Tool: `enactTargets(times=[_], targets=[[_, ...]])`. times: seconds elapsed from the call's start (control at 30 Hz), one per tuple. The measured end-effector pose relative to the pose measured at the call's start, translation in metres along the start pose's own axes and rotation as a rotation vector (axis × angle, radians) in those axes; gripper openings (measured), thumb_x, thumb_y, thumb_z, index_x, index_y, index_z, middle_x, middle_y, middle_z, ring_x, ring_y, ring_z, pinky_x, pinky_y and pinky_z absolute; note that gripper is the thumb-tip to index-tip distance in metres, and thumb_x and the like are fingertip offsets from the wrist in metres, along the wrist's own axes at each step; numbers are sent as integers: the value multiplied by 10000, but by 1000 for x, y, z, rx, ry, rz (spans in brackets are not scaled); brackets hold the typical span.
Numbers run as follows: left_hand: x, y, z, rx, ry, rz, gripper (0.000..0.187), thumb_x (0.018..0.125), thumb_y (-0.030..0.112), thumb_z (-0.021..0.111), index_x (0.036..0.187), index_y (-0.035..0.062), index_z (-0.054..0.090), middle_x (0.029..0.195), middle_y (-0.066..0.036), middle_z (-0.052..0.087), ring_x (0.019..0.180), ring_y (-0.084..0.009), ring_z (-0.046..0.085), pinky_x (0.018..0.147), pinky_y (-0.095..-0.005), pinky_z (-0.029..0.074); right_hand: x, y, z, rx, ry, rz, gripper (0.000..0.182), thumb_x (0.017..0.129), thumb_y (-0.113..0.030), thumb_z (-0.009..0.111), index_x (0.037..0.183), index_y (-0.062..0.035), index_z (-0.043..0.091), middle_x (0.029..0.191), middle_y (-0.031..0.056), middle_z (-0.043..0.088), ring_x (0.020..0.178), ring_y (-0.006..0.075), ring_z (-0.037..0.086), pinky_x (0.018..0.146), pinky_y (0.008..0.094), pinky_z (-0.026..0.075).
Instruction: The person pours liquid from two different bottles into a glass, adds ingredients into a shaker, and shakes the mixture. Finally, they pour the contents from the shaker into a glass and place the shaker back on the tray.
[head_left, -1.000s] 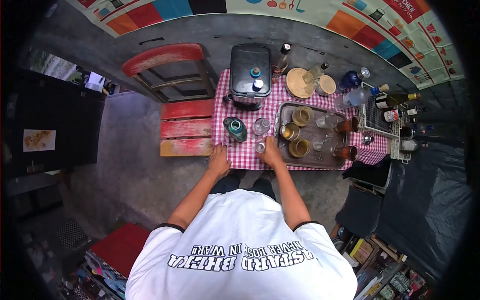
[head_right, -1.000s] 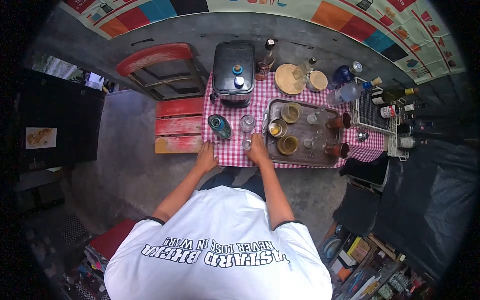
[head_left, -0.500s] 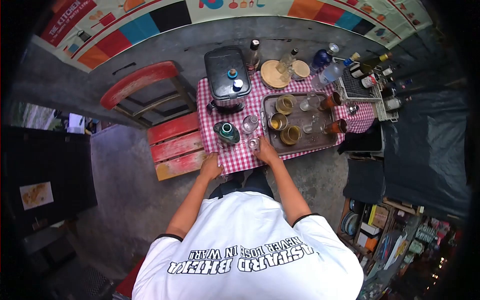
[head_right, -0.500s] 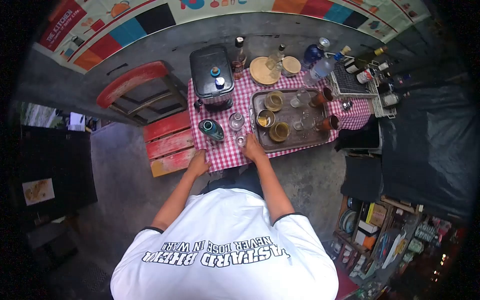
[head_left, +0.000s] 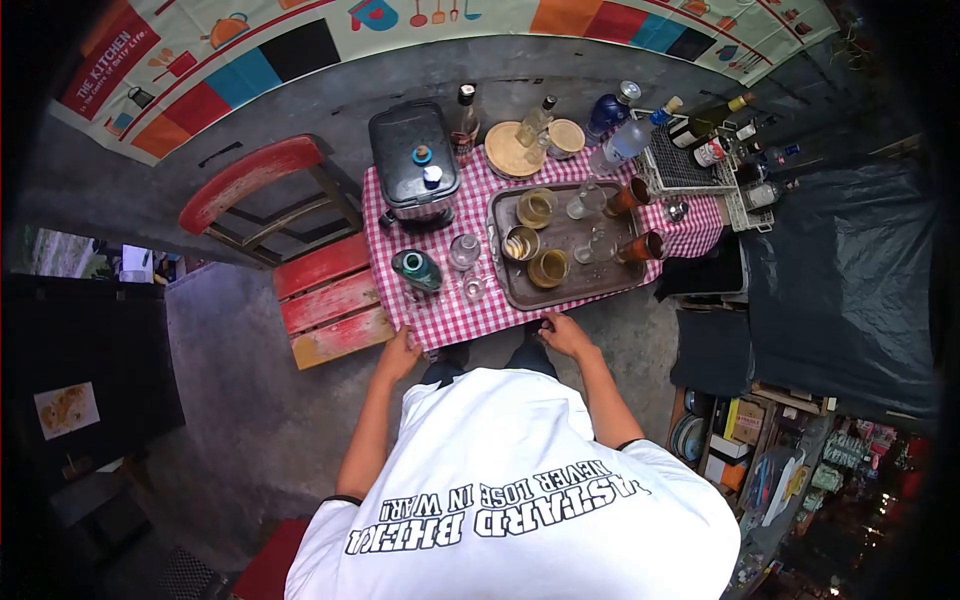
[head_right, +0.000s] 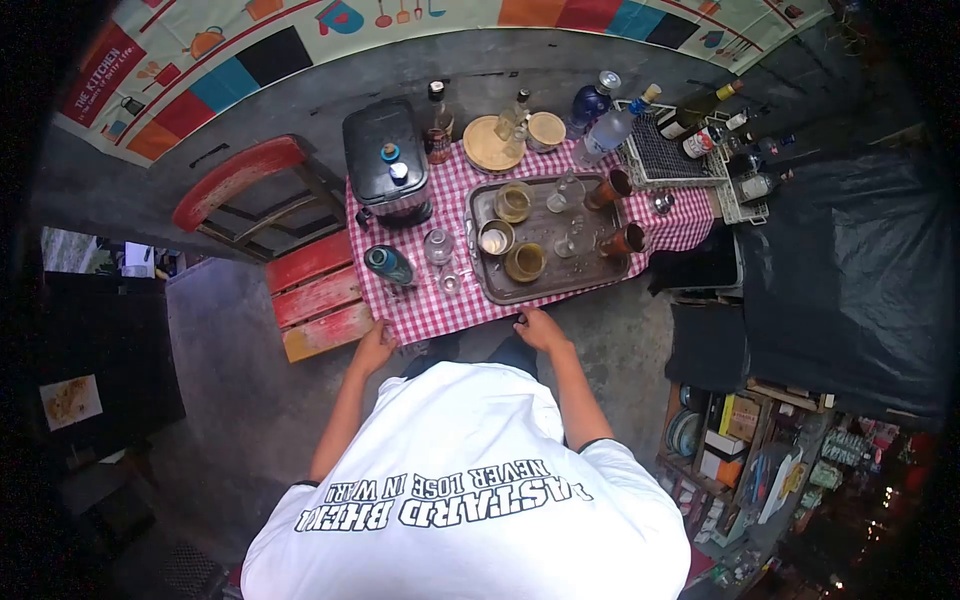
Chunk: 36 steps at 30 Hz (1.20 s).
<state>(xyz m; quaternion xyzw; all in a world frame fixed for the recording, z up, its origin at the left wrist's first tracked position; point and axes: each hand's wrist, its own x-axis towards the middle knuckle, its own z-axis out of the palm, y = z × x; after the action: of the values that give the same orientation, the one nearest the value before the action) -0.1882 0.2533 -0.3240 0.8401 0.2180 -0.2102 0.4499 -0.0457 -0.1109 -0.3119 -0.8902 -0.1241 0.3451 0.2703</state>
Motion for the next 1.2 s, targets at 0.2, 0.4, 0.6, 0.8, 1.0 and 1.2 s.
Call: enactTargets(times=[0.2, 0.4, 0.6, 0.8, 1.0, 1.2], targets=[[18, -21, 55, -95, 140, -21, 435, 837, 144, 664, 1230, 6, 538, 823, -119, 632, 743, -224, 632, 694, -367, 513, 0, 75, -64, 200, 64, -66, 303, 875, -82, 644, 1167, -2, 629, 957, 101, 692, 857, 169, 653, 781, 311, 526], [28, 16, 143, -471, 267, -151, 386, 855, 78, 650, 1204, -15, 513, 791, -45, 587, 696, -130, 566, 596, -294, 468, 8, 201, -162, 308, 122, -116, 173, 865, -49, 621, 1026, 8, 647, 863, 77, 688, 778, 127, 638, 729, 284, 516], [12, 78, 211, -480, 306, -290, 358, 880, 103, 669, 1190, -25, 543, 802, -71, 621, 666, -141, 597, 585, -300, 479, 39, 295, -266, 193, 498, -118, 138, 888, -111, 626, 991, -26, 663, 771, 107, 654, 698, 185, 616, 683, 309, 503], [13, 131, 254, -490, 285, -289, 349, 891, 118, 667, 1180, -31, 542, 767, -73, 621, 644, -151, 609, 605, -306, 482, 106, 303, -338, 302, 643, -106, 536, 785, -189, 784, 1245, -57, 543, 1117, 141, 604, 955, 255, 607, 825, 370, 509], [19, 170, 269, -395, 309, -269, 347, 893, 125, 668, 1180, -21, 540, 756, -71, 618, 665, -132, 601, 608, -306, 476, 130, 287, -349, 17, 583, -274, 591, 722, -202, 824, 1209, -41, 531, 1060, 134, 566, 987, 277, 584, 858, 394, 492], [4, 207, 274, -439, 339, -287, 347, 902, 135, 656, 1193, -10, 537, 733, -64, 605, 667, -132, 575, 625, -295, 467, 139, 291, -342, 55, 565, -319, 420, 741, -151, 796, 1056, -30, 546, 910, 93, 508, 815, 247, 546, 760, 374, 476]])
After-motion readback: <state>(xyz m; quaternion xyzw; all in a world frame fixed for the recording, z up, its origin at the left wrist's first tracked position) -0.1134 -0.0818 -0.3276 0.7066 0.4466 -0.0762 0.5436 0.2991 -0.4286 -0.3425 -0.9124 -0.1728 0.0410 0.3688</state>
